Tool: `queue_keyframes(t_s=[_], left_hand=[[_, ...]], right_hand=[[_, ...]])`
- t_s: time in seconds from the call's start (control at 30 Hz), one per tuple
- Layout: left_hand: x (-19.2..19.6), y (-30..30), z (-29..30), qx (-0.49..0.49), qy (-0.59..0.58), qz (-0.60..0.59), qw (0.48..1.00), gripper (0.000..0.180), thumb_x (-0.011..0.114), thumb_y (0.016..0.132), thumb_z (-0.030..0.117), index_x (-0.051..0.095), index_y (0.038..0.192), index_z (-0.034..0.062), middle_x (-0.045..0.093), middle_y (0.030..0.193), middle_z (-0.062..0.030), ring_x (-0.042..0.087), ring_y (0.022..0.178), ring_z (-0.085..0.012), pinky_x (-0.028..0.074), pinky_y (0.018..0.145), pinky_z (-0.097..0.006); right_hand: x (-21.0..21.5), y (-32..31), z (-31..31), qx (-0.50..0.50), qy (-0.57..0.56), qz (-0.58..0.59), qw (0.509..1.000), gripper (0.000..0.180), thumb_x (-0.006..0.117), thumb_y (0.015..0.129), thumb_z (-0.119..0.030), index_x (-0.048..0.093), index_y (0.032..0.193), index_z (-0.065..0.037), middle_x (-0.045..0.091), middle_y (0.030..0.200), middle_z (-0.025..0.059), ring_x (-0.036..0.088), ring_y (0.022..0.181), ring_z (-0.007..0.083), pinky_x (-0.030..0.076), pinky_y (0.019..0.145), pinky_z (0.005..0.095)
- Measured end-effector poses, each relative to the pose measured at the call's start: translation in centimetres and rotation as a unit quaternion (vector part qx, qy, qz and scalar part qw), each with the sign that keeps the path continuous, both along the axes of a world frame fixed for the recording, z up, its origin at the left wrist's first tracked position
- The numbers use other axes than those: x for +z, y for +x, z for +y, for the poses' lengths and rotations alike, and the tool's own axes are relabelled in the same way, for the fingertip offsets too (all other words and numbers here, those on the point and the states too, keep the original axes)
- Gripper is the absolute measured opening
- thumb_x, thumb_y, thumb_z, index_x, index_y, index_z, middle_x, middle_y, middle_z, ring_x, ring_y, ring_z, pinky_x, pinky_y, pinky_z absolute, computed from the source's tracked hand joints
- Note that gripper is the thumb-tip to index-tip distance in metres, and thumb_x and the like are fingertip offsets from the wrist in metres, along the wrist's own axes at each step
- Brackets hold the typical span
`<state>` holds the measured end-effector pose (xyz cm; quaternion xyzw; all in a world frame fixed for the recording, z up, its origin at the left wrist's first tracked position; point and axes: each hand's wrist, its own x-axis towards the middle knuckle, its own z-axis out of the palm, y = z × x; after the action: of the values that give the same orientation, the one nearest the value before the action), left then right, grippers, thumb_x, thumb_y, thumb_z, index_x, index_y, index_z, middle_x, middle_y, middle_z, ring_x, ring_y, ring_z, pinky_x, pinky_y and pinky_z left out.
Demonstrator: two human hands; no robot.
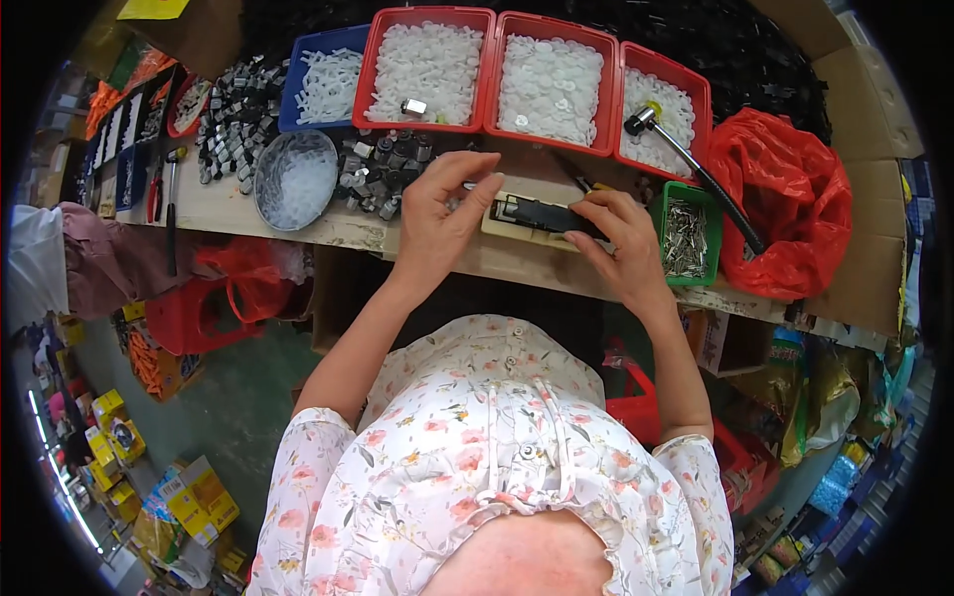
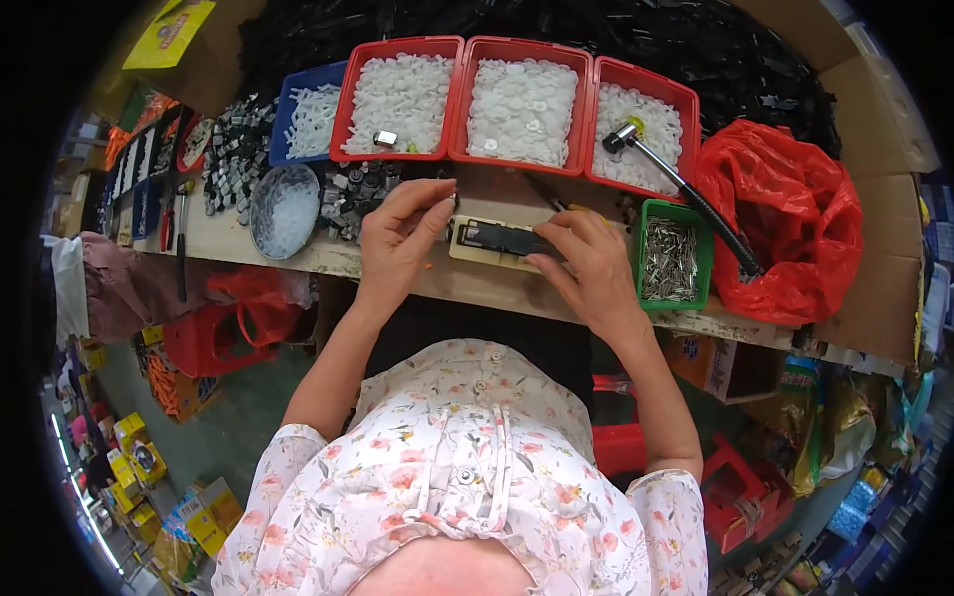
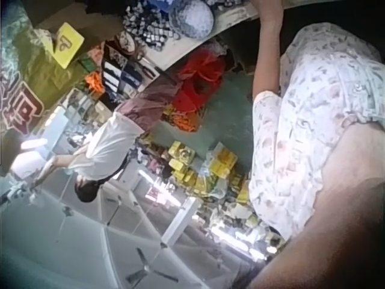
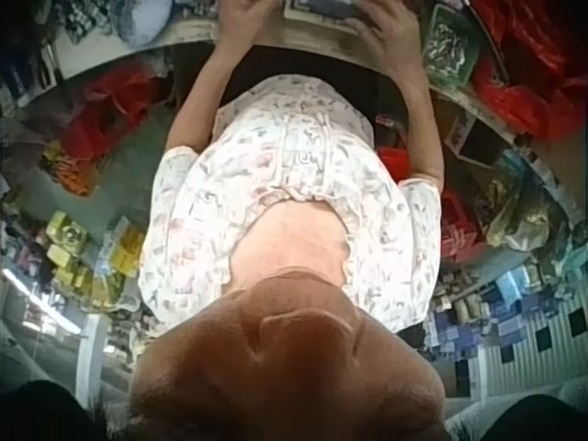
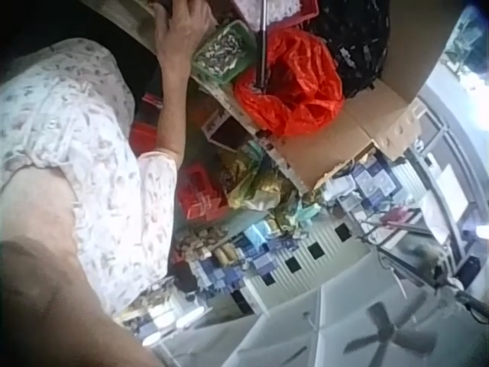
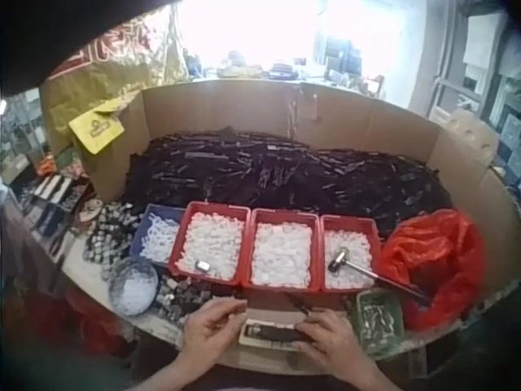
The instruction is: Assembling small mechanical components at a factory workbench using a jig, hammer, and pliers.
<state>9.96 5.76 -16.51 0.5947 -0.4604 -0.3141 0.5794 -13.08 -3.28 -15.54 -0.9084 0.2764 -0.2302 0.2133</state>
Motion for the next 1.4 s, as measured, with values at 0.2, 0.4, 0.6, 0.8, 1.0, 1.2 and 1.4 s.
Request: queue_keyframes(t_s=[0.2,0.4,0.6,0.8,1.0,1.2,1.4], left_hand=[[0.0,0.5,0.6,0.008,-0.01,-0.077,0.997,0.021,0.068,0.093,0.011,0.071,0.11,-0.0013,0.068,0.104,-0.0079,0.062,0.092,-0.013,0.048,0.08,-0.025],[-0.2,0.1,0.6,0.001,-0.027,-0.124,0.992,0.021,0.069,0.091,0.009,0.071,0.108,-0.0018,0.068,0.103,-0.0108,0.064,0.09,-0.018,0.049,0.08,-0.029],[-0.8,-1.8,0.4,-0.042,-0.084,-0.276,0.957,0.021,0.073,0.083,0.006,0.069,0.103,-0.0015,0.066,0.101,-0.0138,0.064,0.095,-0.03,0.051,0.082,-0.037],[-0.9,-2.6,0.1,-0.066,-0.121,-0.337,0.931,0.024,0.076,0.08,0.005,0.068,0.101,-0.0008,0.065,0.101,-0.0131,0.063,0.098,-0.0323,0.051,0.085,-0.041],[-1.3,-2.3,0.4,-0.068,-0.11,-0.338,0.932,0.023,0.075,0.079,0.004,0.068,0.101,-0.0014,0.065,0.101,-0.0135,0.063,0.099,-0.0332,0.051,0.086,-0.042],[-2.9,-4.0,0.2,-0.096,-0.138,-0.38,0.91,0.028,0.074,0.08,0.004,0.066,0.106,-0.0047,0.064,0.109,-0.0165,0.062,0.108,-0.0348,0.051,0.092,-0.043],[-4.1,-4.5,0.3,-0.111,-0.157,-0.471,0.861,0.035,0.067,0.077,0.0,0.062,0.11,-0.0116,0.06,0.117,-0.0226,0.059,0.113,-0.0393,0.05,0.094,-0.046]], right_hand=[[-0.5,0.6,0.3,0.001,0.014,0.026,1.0,0.031,0.075,0.082,-0.017,0.067,0.108,-0.002,0.061,0.109,0.0113,0.059,0.106,0.0317,0.044,0.09,0.0413],[-1.1,1.0,0.2,0.003,0.003,0.035,0.999,0.031,0.075,0.083,-0.019,0.067,0.108,-0.003,0.061,0.108,0.0108,0.058,0.107,0.032,0.044,0.092,0.0428],[-1.1,0.9,0.2,0.005,-0.007,0.041,0.999,0.031,0.074,0.083,-0.021,0.067,0.108,-0.003,0.061,0.108,0.0105,0.056,0.109,0.0324,0.043,0.093,0.0437],[-1.0,0.7,0.3,0.001,-0.034,0.051,0.998,0.031,0.074,0.083,-0.02,0.067,0.108,-0.004,0.061,0.109,0.0104,0.055,0.111,0.032,0.041,0.095,0.0444],[-1.3,1.1,0.7,-0.005,-0.046,0.05,0.998,0.031,0.074,0.082,-0.017,0.066,0.108,-0.003,0.061,0.109,0.0108,0.055,0.111,0.0328,0.041,0.097,0.0447],[-1.6,1.0,0.6,-0.001,-0.028,0.039,0.999,0.031,0.074,0.081,-0.014,0.066,0.108,-0.002,0.061,0.109,0.0117,0.057,0.109,0.034,0.043,0.096,0.0445],[1.3,-0.9,-4.0,-0.083,-0.044,0.014,0.995,0.027,0.07,0.085,-0.008,0.067,0.111,-0.001,0.063,0.109,0.0158,0.063,0.099,0.0344,0.051,0.083,0.0399]])
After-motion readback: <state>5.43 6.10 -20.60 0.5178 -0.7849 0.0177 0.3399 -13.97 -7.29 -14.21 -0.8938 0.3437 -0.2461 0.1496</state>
